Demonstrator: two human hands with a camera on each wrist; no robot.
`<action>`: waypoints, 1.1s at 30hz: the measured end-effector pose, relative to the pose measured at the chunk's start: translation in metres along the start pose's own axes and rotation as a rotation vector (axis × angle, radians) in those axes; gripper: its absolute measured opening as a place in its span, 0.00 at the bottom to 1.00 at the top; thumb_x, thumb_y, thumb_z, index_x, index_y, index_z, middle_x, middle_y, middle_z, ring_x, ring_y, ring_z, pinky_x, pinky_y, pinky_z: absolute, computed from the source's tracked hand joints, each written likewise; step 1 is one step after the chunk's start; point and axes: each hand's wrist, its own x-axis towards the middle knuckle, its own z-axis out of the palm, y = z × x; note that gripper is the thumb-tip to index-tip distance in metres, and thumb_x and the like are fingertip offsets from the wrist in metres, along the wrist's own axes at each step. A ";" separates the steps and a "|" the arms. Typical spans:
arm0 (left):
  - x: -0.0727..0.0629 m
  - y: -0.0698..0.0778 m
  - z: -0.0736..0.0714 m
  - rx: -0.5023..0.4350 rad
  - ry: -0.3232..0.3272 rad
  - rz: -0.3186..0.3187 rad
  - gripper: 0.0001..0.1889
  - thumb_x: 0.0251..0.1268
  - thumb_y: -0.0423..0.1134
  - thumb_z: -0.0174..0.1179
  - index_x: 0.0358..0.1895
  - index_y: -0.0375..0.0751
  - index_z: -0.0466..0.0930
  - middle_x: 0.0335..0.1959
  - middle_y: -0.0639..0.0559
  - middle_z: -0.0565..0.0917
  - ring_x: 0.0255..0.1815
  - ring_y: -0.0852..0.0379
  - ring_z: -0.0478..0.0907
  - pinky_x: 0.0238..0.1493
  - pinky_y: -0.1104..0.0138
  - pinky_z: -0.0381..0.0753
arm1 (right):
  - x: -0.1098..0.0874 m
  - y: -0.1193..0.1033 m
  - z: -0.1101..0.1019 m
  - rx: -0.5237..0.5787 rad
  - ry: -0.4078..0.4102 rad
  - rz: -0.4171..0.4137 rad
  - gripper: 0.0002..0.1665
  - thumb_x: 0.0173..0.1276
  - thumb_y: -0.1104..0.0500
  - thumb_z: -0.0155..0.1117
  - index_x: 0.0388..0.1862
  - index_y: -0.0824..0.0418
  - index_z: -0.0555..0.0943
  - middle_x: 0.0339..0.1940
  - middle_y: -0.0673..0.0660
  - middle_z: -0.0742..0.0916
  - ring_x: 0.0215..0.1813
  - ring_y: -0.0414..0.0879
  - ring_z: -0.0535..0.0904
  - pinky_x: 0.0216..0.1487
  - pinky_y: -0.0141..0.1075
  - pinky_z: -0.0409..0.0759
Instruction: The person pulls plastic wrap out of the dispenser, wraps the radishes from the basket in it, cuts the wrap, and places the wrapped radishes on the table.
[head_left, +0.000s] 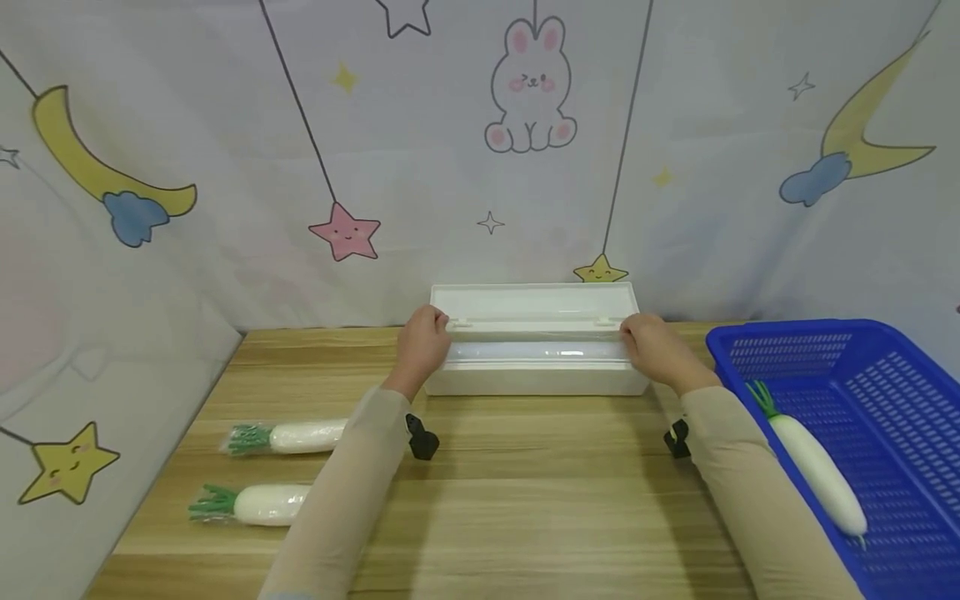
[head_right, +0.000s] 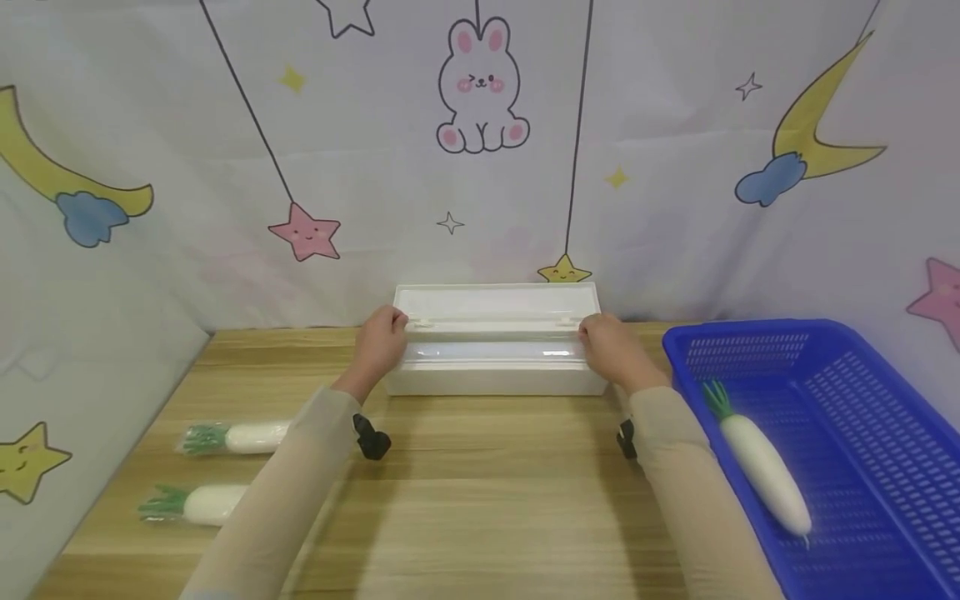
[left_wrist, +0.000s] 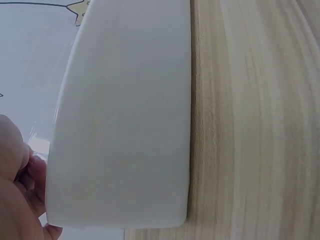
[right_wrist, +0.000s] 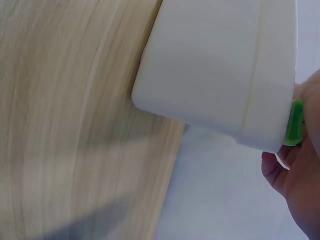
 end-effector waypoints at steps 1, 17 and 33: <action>0.000 0.000 0.000 -0.003 0.001 0.001 0.13 0.77 0.39 0.43 0.47 0.33 0.74 0.44 0.41 0.78 0.42 0.46 0.75 0.48 0.54 0.73 | 0.000 0.000 0.000 0.033 -0.003 0.028 0.10 0.73 0.67 0.49 0.42 0.72 0.76 0.39 0.66 0.82 0.45 0.60 0.76 0.49 0.54 0.73; -0.001 -0.012 -0.014 -0.341 -0.141 0.011 0.12 0.73 0.39 0.53 0.49 0.32 0.75 0.39 0.40 0.84 0.36 0.49 0.83 0.37 0.64 0.77 | 0.005 0.001 -0.004 0.411 0.026 0.179 0.17 0.77 0.59 0.50 0.54 0.72 0.73 0.42 0.66 0.85 0.45 0.55 0.80 0.44 0.43 0.77; -0.003 -0.013 -0.006 -0.168 -0.129 0.110 0.10 0.69 0.39 0.58 0.41 0.37 0.85 0.44 0.44 0.83 0.39 0.52 0.75 0.40 0.61 0.75 | -0.001 0.000 0.012 0.278 0.196 0.095 0.11 0.69 0.61 0.61 0.40 0.70 0.84 0.39 0.66 0.86 0.43 0.58 0.80 0.46 0.51 0.75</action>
